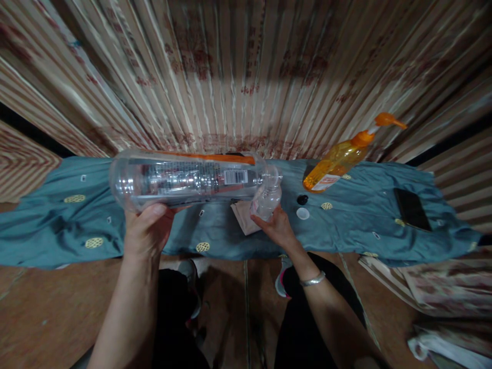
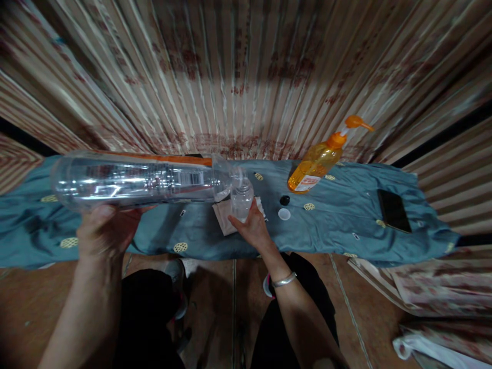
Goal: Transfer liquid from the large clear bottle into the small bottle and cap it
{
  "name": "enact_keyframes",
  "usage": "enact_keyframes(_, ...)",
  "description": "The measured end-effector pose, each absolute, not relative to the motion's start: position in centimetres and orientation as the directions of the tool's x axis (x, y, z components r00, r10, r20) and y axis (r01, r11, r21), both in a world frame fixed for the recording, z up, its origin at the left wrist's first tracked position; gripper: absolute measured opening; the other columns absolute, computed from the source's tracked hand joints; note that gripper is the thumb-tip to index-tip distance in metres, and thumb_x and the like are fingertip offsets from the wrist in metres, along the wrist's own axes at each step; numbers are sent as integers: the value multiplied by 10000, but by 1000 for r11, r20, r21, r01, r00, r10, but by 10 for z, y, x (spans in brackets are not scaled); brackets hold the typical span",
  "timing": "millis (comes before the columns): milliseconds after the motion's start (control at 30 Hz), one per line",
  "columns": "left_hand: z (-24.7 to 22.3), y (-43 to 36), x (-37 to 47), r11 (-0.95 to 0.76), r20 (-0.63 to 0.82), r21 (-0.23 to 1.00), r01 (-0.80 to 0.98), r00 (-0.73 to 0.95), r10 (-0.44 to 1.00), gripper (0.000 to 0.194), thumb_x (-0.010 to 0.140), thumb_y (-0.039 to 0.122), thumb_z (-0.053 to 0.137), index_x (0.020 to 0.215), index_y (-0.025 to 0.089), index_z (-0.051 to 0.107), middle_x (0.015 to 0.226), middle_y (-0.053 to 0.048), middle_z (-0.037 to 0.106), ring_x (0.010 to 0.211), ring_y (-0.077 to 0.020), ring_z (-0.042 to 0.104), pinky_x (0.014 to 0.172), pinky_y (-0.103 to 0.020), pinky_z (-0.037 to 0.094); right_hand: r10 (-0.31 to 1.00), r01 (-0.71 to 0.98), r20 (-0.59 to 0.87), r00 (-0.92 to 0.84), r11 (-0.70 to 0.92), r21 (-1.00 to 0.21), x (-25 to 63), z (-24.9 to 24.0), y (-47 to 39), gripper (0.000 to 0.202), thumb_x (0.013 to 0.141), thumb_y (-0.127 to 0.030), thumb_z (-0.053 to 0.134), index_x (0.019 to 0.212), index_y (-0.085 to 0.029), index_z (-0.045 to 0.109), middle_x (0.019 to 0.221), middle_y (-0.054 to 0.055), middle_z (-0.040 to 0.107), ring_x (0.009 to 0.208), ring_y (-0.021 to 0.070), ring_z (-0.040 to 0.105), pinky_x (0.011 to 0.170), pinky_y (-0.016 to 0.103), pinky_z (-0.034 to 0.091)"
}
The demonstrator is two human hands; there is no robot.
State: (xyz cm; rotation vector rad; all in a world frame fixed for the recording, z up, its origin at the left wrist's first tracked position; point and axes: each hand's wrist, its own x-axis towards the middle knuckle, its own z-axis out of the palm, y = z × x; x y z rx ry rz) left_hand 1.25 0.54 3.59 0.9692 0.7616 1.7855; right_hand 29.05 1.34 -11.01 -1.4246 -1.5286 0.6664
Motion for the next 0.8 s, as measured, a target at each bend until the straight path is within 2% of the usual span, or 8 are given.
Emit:
enact_keyframes(133, 36, 5, 13, -373, 289, 824, -426, -250, 924, 1375, 482, 363, 1126, 1652, 566, 433, 1099, 36, 857, 897, -276, 823, 1006, -577, 682, 966, 487, 244, 86, 173, -856, 291, -111, 14, 734, 792, -478, 904, 1409, -169, 653, 1285, 199, 837, 1186, 405, 818, 1047, 572, 668)
enact_keyframes(367, 37, 4, 13, -368, 288, 824, -432, -241, 927, 1318, 507, 347, 1113, 1633, 560, 462, 1058, 41, 854, 992, -292, 827, 1017, -560, 677, 972, 480, 226, 59, 171, -861, 292, -108, 13, 761, 813, -499, 896, 1443, -159, 637, 1318, 215, 822, 1228, 416, 804, 1084, 591, 645)
enact_keyframes(533, 40, 4, 15, -356, 280, 831, -427, -233, 931, 1293, 521, 328, 1096, 1632, 548, 472, 1050, 29, 854, 1081, -331, 826, 999, -564, 681, 972, 471, 223, 67, 166, -867, 291, -105, 12, 761, 816, -504, 894, 1456, -191, 627, 1329, 186, 823, 1244, 400, 799, 1093, 585, 643)
enact_keyframes(800, 43, 3, 18, -367, 267, 827, -425, -276, 923, 1300, 456, 342, 1119, 1593, 544, 523, 1036, 29, 856, 962, -315, 822, 1001, -594, 679, 971, 477, 229, 73, 167, -863, 290, -108, 13, 734, 817, -505, 895, 1428, -185, 642, 1292, 189, 835, 1206, 404, 813, 1061, 581, 661)
